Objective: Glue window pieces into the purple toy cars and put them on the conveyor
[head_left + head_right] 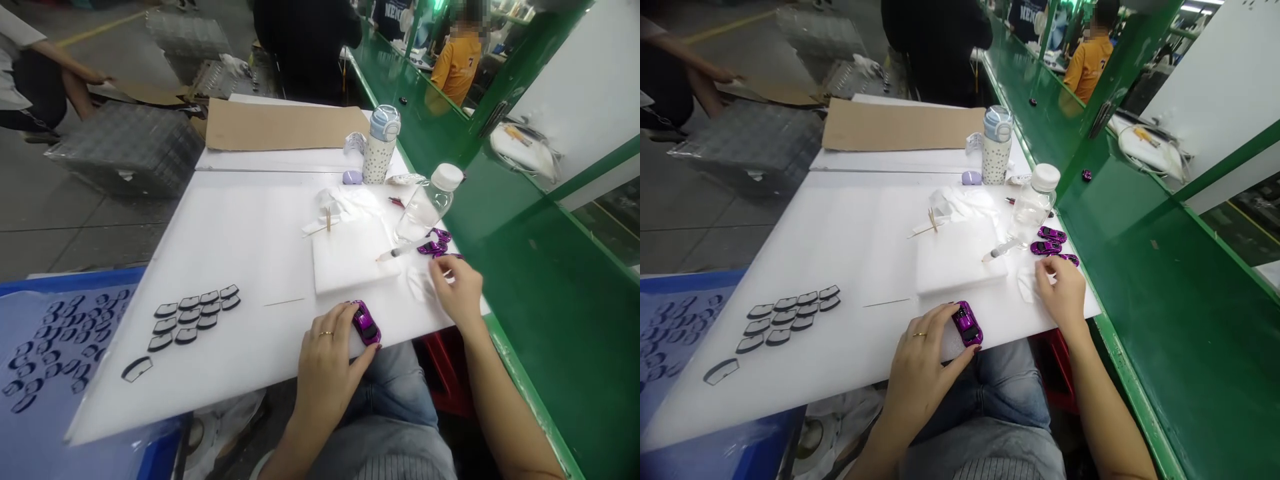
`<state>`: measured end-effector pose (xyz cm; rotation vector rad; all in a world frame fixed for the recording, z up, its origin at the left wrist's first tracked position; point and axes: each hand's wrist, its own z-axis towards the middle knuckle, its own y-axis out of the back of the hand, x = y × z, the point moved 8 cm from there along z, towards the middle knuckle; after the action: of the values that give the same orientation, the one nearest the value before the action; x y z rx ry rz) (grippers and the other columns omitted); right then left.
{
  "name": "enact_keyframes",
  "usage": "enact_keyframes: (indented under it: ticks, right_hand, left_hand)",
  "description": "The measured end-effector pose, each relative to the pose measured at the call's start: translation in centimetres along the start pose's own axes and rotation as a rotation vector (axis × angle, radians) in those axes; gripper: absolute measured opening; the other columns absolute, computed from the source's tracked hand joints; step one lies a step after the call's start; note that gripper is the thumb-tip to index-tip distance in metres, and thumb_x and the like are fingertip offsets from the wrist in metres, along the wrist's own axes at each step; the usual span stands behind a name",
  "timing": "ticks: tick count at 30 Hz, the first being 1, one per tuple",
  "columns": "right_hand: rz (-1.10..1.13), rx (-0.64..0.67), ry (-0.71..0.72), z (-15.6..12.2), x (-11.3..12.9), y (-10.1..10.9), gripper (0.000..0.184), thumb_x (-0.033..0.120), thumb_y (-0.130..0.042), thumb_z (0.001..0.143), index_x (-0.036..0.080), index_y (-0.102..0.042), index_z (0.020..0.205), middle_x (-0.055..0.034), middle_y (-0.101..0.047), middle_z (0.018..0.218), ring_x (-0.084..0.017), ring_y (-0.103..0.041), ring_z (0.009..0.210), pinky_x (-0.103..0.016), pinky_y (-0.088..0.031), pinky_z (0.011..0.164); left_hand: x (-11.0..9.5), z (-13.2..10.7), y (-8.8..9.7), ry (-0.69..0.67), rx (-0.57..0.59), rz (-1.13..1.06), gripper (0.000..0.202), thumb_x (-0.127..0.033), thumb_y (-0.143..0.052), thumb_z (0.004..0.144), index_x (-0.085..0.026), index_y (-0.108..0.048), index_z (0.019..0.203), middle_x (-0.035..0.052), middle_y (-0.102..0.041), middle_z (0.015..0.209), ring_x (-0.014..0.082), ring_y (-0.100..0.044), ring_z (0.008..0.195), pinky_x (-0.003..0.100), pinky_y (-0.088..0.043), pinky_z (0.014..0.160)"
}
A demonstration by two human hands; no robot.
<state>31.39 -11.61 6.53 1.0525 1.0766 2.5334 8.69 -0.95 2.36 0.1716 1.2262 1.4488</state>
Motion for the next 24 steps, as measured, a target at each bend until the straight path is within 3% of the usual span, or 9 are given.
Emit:
enact_keyframes:
  ticks: [3, 6, 9, 11, 14, 18, 21, 24]
  right_hand:
    - [0.006, 0.102, 0.026, 0.1, -0.7, -1.7, 0.017, 0.036, -0.068, 0.078, 0.020, -0.072, 0.076, -0.0043, -0.072, 0.080, -0.021, -0.061, 0.078, -0.034, -0.042, 0.075]
    - [0.053, 0.055, -0.042, 0.0, -0.9, -0.8, 0.024, 0.040, -0.061, 0.083, 0.019, -0.072, 0.076, -0.0059, -0.072, 0.085, -0.022, -0.063, 0.083, -0.035, -0.043, 0.081]
    - [0.121, -0.035, -0.205, -0.1, -2.6, 1.6, 0.029, 0.043, -0.056, 0.084, 0.018, -0.068, 0.078, -0.0038, -0.067, 0.077, -0.017, -0.059, 0.072, -0.029, -0.043, 0.067]
    - [0.168, -0.095, -0.337, -0.5, -4.4, 2.9, 0.030, 0.042, -0.050, 0.086, 0.018, -0.059, 0.071, 0.0000, -0.055, 0.063, -0.013, -0.049, 0.059, -0.026, -0.036, 0.055]
    - [0.246, -0.170, -0.493, -1.3, -7.1, 4.2, 0.034, 0.043, -0.047, 0.088, 0.019, -0.044, 0.063, 0.0034, -0.037, 0.055, -0.010, -0.035, 0.050, -0.023, -0.027, 0.045]
    - [0.344, -0.359, -0.563, -1.1, -9.1, 6.8, 0.040, 0.054, -0.057, 0.082, 0.020, -0.044, 0.067, 0.0039, -0.038, 0.058, -0.010, -0.035, 0.050, -0.024, -0.029, 0.043]
    - [0.422, -0.588, -0.509, 0.9, -7.9, 9.5, 0.038, 0.057, -0.035, 0.092, 0.023, -0.039, 0.076, 0.0035, -0.038, 0.062, -0.011, -0.037, 0.051, -0.026, -0.037, 0.048]
    - [0.460, -0.617, -0.301, 5.2, -3.3, 9.8, 0.038, 0.056, -0.036, 0.093, 0.025, -0.033, 0.073, 0.0055, -0.029, 0.058, -0.011, -0.030, 0.047, -0.026, -0.033, 0.046]
  left_hand:
    - [0.4, -0.2, 0.0, -0.006, 0.013, -0.053, 0.044, -0.028, -0.055, 0.094, -0.020, -0.045, 0.136, 0.0127, -0.061, 0.130, 0.0306, -0.058, 0.112, 0.046, -0.052, 0.089]
    - [0.6, -0.1, 0.5, -0.009, 0.019, -0.071, 0.038, -0.032, -0.053, 0.097, -0.021, -0.050, 0.133, 0.0112, -0.060, 0.130, 0.0277, -0.058, 0.113, 0.043, -0.052, 0.091]
    - [0.4, 1.1, 2.7, -0.075, -0.117, -0.029, 0.030, -0.027, -0.058, 0.095, -0.018, -0.057, 0.123, 0.0107, -0.063, 0.119, 0.0259, -0.058, 0.108, 0.040, -0.050, 0.091]
    - [0.0, 2.6, 3.6, -0.156, -0.174, 0.091, 0.028, -0.022, -0.062, 0.093, -0.017, -0.061, 0.120, 0.0105, -0.065, 0.116, 0.0278, -0.059, 0.107, 0.042, -0.048, 0.088]
    - [0.0, 5.1, 2.8, -0.226, -0.080, 0.272, 0.028, -0.019, -0.066, 0.089, -0.020, -0.065, 0.118, 0.0092, -0.067, 0.122, 0.0329, -0.059, 0.111, 0.047, -0.046, 0.082]
    - [1.5, 6.9, 1.8, -0.127, -0.011, 0.296, 0.029, -0.015, -0.069, 0.085, -0.024, -0.070, 0.113, 0.0061, -0.069, 0.118, 0.0309, -0.062, 0.105, 0.044, -0.049, 0.073]
    - [2.1, 6.9, 1.7, -0.063, -0.037, 0.289, 0.030, -0.016, -0.069, 0.085, -0.026, -0.072, 0.113, 0.0047, -0.070, 0.115, 0.0301, -0.063, 0.101, 0.042, -0.050, 0.068]
    - [2.3, 7.0, 1.5, -0.042, -0.054, 0.283, 0.030, -0.016, -0.069, 0.084, -0.026, -0.073, 0.112, 0.0055, -0.070, 0.114, 0.0305, -0.062, 0.102, 0.042, -0.051, 0.068]
